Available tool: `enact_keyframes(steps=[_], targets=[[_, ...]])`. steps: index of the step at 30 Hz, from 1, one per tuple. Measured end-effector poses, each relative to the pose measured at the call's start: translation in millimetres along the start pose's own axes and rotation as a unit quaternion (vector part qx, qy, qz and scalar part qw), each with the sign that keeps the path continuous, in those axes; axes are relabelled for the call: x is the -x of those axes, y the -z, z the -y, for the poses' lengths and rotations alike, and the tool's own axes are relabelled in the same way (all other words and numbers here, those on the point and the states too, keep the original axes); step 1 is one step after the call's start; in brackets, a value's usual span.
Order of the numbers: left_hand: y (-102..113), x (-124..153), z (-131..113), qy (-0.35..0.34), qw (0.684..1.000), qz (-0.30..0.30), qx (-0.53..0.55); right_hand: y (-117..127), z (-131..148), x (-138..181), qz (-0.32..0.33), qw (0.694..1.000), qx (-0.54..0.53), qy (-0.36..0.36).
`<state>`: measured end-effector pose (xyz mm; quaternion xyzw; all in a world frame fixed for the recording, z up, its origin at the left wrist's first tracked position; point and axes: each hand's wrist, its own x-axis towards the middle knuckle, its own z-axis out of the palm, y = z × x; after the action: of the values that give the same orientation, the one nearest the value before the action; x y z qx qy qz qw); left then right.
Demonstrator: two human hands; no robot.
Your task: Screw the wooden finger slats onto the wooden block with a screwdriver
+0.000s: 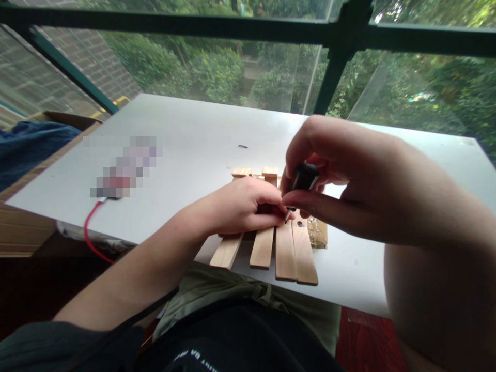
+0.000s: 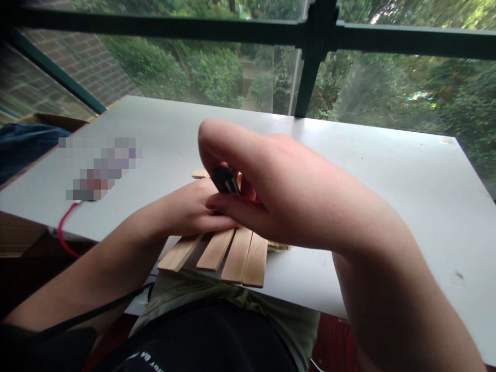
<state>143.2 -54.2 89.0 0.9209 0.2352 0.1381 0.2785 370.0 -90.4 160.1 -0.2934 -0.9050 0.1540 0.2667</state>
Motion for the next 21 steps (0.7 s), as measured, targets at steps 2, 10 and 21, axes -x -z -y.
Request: enact_keyframes(steps=[2,10,21], targets=[[1,0,-2,0.001,1.0,0.004,0.005,0,0,0,0.0,1.0,-0.001,-0.008],[-4,0,0,-0.03,0.999,-0.033,0.026,-4,2,-2,0.031,0.998,-0.042,-0.037],[-3,-2,2,-0.048,0.999,-0.008,0.02,-6,10,0,0.069,0.994,-0.056,-0.064]])
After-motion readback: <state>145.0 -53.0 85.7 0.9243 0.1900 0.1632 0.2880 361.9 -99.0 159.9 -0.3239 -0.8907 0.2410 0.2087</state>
